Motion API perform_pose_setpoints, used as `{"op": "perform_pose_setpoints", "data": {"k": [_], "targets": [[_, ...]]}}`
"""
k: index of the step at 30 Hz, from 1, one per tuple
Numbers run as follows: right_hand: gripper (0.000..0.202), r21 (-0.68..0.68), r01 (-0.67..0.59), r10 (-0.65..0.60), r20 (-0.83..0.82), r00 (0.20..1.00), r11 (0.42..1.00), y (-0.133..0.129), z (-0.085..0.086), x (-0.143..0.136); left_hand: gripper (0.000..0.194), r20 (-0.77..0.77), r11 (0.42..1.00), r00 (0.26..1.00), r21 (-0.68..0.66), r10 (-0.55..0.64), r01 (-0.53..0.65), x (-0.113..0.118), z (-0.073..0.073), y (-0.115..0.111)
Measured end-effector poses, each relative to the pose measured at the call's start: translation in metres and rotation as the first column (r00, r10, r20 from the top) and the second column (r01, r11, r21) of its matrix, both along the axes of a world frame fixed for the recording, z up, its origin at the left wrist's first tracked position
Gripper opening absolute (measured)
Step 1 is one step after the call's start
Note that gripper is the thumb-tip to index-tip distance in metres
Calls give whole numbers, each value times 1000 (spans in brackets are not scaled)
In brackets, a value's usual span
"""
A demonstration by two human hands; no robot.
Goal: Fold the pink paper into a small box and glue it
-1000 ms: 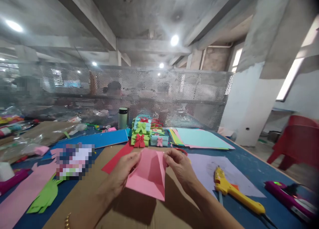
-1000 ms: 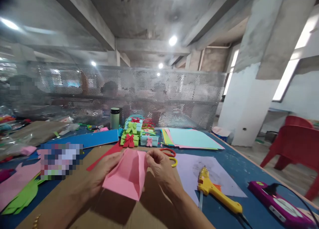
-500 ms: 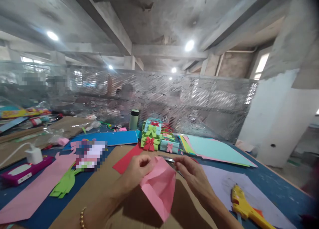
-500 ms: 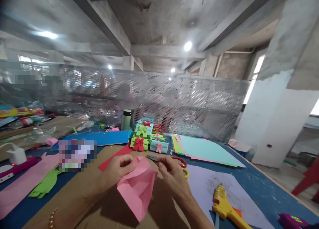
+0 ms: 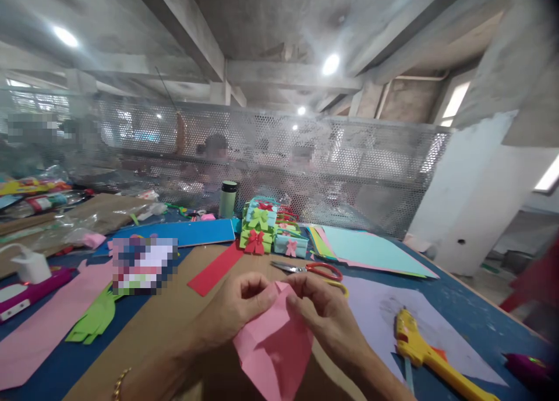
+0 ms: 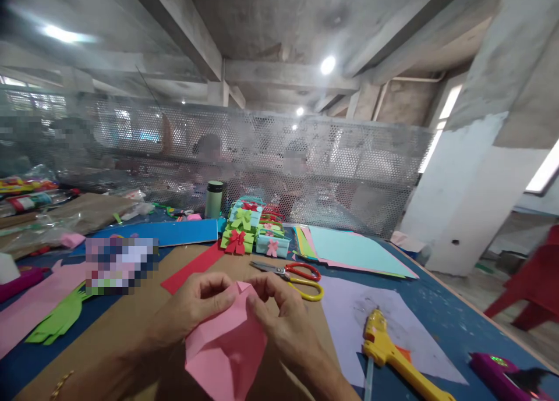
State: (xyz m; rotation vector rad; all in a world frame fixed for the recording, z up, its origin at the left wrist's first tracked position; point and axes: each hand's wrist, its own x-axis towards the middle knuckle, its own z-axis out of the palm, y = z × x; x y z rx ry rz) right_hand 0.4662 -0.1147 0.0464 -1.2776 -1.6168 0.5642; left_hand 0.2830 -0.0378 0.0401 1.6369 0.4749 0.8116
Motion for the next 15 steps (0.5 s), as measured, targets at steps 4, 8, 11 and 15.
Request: {"op": "perform_pose_setpoints", "data": {"k": [4, 8, 11, 15], "targets": [[30, 16, 15, -15, 14, 1000, 1000, -2, 3, 5, 35, 85, 987, 994, -147, 70, -57, 1, -2, 4], [39, 13, -18, 17, 65, 998, 1000, -1, 1, 8, 40, 111, 956, 986, -280, 121, -86, 2, -4, 6], [35, 20, -4, 4, 17, 1000, 1000, 3, -3, 7, 42, 79, 961, 992, -269, 93, -68, 3, -5, 5], [27, 19, 34, -34, 17, 999, 999, 5, 0, 1, 43, -6, 998, 999, -53, 44, -44, 2, -3, 1]]}}
